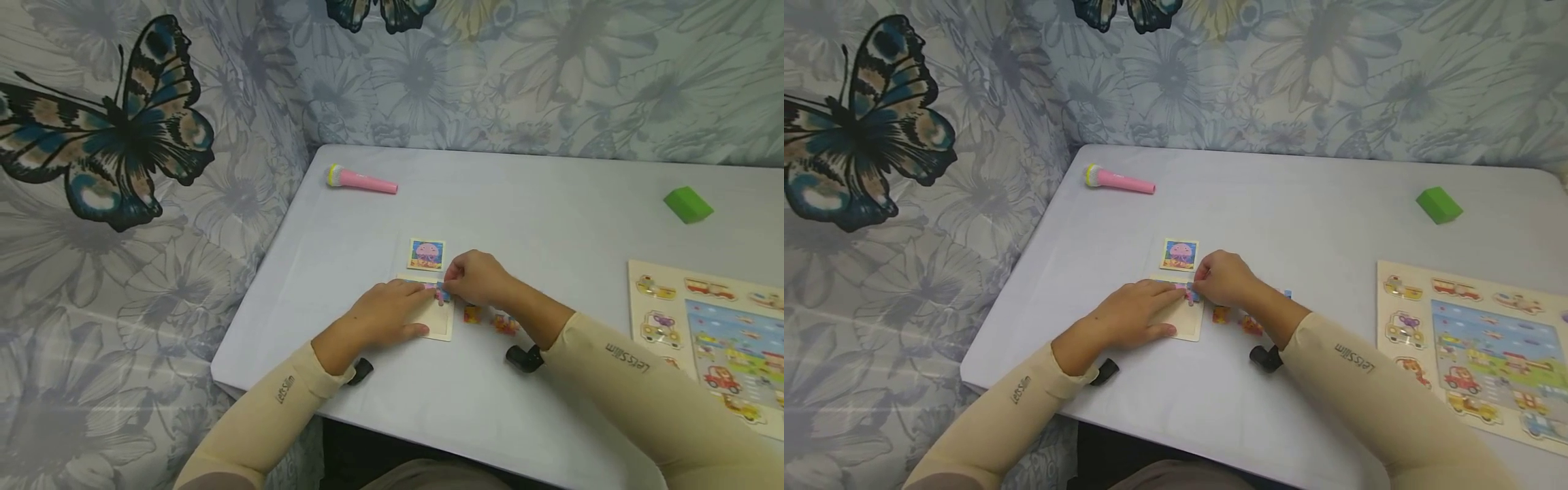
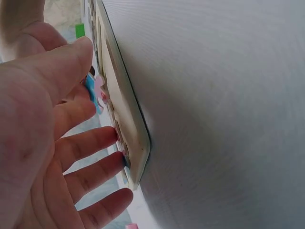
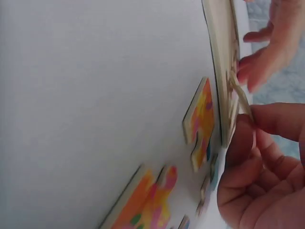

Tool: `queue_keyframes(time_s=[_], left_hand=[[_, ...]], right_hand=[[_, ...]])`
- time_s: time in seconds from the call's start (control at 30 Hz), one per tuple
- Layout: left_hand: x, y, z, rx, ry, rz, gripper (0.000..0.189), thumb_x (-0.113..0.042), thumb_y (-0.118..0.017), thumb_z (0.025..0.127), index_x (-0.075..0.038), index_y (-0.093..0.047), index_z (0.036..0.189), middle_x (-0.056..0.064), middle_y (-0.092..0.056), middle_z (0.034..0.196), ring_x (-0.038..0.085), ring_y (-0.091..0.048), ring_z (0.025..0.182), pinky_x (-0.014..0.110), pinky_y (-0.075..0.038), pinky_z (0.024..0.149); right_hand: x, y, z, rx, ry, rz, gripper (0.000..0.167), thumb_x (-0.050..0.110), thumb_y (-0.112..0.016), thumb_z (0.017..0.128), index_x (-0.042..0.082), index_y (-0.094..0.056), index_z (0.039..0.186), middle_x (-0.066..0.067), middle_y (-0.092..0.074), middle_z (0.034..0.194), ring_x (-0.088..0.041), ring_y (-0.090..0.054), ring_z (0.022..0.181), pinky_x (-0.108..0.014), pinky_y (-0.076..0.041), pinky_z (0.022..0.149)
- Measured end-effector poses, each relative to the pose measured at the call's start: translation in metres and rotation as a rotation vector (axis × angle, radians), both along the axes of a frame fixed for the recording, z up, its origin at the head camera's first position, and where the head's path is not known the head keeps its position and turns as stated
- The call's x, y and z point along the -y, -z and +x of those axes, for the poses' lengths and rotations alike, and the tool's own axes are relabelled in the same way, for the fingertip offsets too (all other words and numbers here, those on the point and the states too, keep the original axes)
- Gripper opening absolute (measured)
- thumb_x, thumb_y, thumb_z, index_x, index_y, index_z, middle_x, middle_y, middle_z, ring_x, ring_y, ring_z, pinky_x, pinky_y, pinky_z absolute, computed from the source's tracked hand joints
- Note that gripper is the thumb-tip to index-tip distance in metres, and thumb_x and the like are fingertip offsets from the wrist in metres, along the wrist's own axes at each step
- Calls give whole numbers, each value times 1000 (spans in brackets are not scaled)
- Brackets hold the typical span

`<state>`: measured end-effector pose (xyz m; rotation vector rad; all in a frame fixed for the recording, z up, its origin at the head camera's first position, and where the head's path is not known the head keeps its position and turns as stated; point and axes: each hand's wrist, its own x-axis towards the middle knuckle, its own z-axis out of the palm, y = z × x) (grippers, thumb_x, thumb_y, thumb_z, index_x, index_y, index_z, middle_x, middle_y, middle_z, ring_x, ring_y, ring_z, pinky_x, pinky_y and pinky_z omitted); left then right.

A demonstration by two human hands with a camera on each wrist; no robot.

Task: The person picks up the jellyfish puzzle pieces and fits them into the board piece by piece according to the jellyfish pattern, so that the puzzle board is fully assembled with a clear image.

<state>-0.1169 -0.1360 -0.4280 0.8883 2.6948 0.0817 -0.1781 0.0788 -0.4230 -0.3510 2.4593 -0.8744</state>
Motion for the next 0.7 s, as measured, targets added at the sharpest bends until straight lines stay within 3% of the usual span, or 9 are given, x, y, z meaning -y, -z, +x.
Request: queue_keyframes(time_s=[0.2,0.47,0.7], left_hand=[[-2,1,0,-25,25,-28,67,-59,-58,98,-26,-46,155,1,-48,155,21,-44,143,43,-45,110],[-5,4,-1,-37,10,-69,66,-61,-57,98,-28,-46,155,0,-48,154,20,-43,143,43,-45,109],[-7,3,0,-32,-4,-96,66,-60,-57,98,-28,-46,155,0,-47,155,20,-42,144,43,-45,108]], right_hand=[[9,-1,0,-40,-20,76,15,20,-69,94,11,-68,82,-4,-63,75,-17,-58,65,-25,-46,56],[10,-1,-2,-82,-49,131,16,20,-67,95,12,-67,82,-4,-63,76,-17,-58,62,-24,-46,53],[8,4,-6,-106,-38,157,15,22,-71,94,12,-66,85,-5,-62,80,-19,-57,69,-27,-46,59]])
